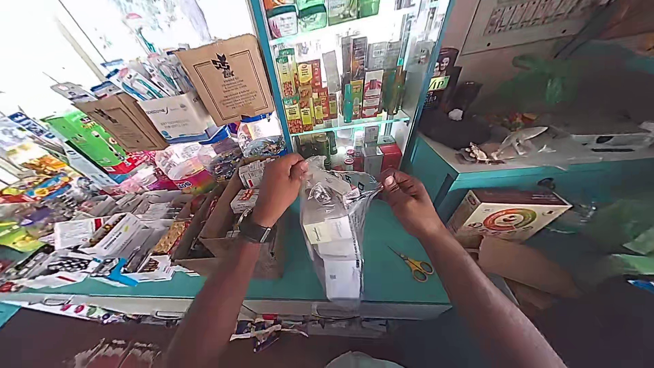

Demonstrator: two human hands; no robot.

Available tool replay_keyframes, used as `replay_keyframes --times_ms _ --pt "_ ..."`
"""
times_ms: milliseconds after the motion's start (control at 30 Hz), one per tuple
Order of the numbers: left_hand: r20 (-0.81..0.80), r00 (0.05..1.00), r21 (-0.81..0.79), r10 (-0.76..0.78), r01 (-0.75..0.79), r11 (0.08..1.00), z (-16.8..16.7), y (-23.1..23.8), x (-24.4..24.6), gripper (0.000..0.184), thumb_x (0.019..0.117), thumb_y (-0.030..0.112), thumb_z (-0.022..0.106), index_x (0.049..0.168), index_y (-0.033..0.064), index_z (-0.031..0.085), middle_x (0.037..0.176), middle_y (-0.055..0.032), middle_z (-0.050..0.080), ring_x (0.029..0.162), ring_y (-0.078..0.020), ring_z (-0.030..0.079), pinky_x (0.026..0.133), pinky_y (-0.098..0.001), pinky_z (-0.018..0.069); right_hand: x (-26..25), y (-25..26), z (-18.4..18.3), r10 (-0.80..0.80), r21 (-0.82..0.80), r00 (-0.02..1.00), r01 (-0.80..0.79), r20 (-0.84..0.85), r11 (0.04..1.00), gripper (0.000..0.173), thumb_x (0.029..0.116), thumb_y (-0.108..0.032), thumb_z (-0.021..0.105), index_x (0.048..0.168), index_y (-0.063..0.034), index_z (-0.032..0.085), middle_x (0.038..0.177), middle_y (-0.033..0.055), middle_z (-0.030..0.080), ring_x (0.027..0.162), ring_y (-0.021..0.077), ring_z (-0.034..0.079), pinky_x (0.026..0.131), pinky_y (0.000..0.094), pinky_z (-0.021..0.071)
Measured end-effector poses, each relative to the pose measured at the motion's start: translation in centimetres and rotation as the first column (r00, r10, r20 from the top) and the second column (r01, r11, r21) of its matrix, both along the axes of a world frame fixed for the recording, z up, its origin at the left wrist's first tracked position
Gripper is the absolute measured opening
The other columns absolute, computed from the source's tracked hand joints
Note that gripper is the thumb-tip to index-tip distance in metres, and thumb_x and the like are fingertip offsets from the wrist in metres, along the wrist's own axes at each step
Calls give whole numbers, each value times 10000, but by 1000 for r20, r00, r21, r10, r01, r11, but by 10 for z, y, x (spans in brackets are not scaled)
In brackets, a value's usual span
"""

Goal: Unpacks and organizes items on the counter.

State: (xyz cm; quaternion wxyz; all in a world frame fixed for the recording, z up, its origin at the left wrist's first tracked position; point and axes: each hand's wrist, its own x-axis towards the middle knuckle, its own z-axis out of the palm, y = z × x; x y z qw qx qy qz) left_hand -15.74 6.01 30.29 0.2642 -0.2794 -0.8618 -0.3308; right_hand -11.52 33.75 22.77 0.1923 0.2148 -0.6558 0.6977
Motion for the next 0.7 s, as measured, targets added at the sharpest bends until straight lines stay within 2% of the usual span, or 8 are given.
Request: replay_keyframes --times_ms 167,300,400,467,533,600,667,700 --pt "143 982 -156 120 -97 983 -19 -29 -7 240 1050 141 528 993 -25 691 867 -170 687 799 -295 678 777 -538 552 -23 -27 -26 -100 165 992 111 -74 980 186 1034 -91 506 946 14 632 959 85 635 872 141 676 833 365 608" --pt "84 977 -185 194 -176 967 -45 -53 10 230 1014 119 562 1010 -47 722 918 -206 712 878 -342 692 852 -562 530 -24 -59 -44 -7 182 996 24 -94 983 235 1051 -131 495 937 5 649 953 39 626 882 61 638 831 260 568" --pt "-127 980 -57 152 -160 985 -59 -74 50 237 994 184 600 1130 40 729 1220 -143 703 1078 -242 698 917 -426 581 -20 -80 -57 69 186 992 -48 -108 981 239 1051 -148 520 930 -2 665 951 28 638 882 35 618 801 211 540" --pt "-225 973 93 43 -23 995 -59 -90 103 243 1023 256 600 1205 132 703 1223 -53 708 1104 -151 679 928 -337 577 -18 -90 -67 94 162 989 -75 -110 984 231 1040 -154 556 924 5 679 979 44 661 925 45 636 813 215 553" --pt "-133 989 158 -57 78 984 -71 -108 163 219 1060 296 530 1221 249 670 1128 69 720 1007 -67 692 860 -269 585 -15 -94 -78 103 129 989 -89 -106 988 210 1026 -137 587 936 15 700 1018 59 685 987 59 660 847 227 581" --pt "59 994 293 -93 72 953 -118 -125 203 212 1062 265 527 1166 200 701 1071 50 748 971 -80 716 856 -291 603 -11 -98 -88 96 75 990 -88 -108 993 168 1010 -108 606 947 10 706 1046 55 705 1023 72 672 880 244 583" --pt "319 948 368 -24 -100 924 -196 -136 224 214 1048 233 568 1099 85 714 966 4 748 870 -55 709 798 -279 606 -8 -102 -94 68 8 993 -67 -99 998 112 981 -79 651 961 -4 731 1069 39 732 1031 81 693 900 263 596" --pt "434 900 313 38 -190 931 -242 -142 235 234 1032 185 579 1054 -10 708 889 -65 732 795 -93 702 745 -307 604 -6 -104 -96 56 -27 995 -58 -87 998 90 964 -65 673 957 -16 748 1060 29 748 1015 84 705 893 268 604"
